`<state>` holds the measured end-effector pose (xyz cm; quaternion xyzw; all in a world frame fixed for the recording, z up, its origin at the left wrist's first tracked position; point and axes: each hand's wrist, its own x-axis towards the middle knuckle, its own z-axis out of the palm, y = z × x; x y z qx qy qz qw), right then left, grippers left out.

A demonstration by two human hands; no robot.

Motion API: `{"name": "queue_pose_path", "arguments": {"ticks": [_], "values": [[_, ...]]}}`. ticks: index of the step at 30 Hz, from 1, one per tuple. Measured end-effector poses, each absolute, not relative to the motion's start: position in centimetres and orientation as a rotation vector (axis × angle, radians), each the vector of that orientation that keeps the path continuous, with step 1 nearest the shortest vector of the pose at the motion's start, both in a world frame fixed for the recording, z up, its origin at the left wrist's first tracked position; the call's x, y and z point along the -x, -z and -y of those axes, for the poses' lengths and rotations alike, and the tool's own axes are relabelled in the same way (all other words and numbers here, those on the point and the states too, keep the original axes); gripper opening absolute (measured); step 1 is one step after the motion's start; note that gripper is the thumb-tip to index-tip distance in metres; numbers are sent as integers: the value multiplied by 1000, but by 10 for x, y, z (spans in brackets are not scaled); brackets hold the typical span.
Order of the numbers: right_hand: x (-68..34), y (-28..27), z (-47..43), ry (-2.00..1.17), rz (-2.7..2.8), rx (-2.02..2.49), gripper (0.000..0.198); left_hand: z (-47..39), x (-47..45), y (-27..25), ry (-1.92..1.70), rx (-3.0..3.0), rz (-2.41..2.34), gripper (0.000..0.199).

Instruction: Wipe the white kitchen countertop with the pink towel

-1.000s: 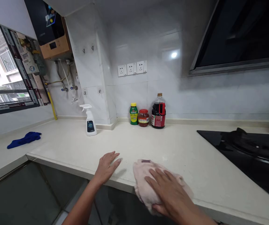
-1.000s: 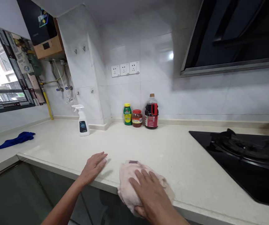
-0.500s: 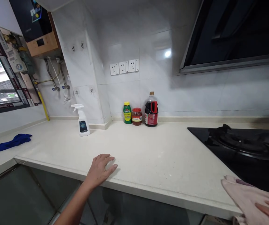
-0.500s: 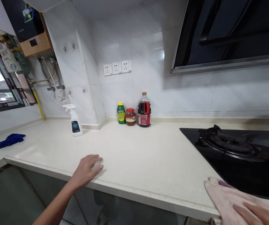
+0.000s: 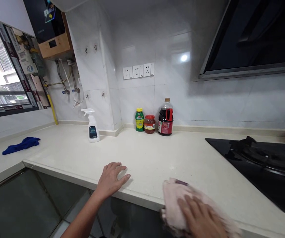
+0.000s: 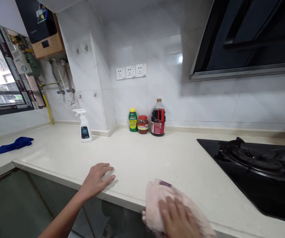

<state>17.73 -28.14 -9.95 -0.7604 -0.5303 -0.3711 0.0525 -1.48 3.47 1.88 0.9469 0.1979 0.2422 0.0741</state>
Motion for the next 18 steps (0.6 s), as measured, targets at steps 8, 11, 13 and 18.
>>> {"name": "queue_pose_path", "arguments": {"ticks": [8, 11, 13, 18], "values": [[-77, 69, 109, 1040, 1759, 2094, 35, -34, 17, -20, -747, -2784, -588, 41], [-57, 66, 74, 1060, 1758, 2003, 34, -40, 18, -19, -771, -2683, -595, 39], [-54, 67, 66, 1101, 1763, 1944, 36, -42, 19, -18, -772, -2653, -592, 40], [-78, 66, 105, 1198, 1717, 1740, 41, -45, 20, -14, -759, -2705, -583, 41]]}}
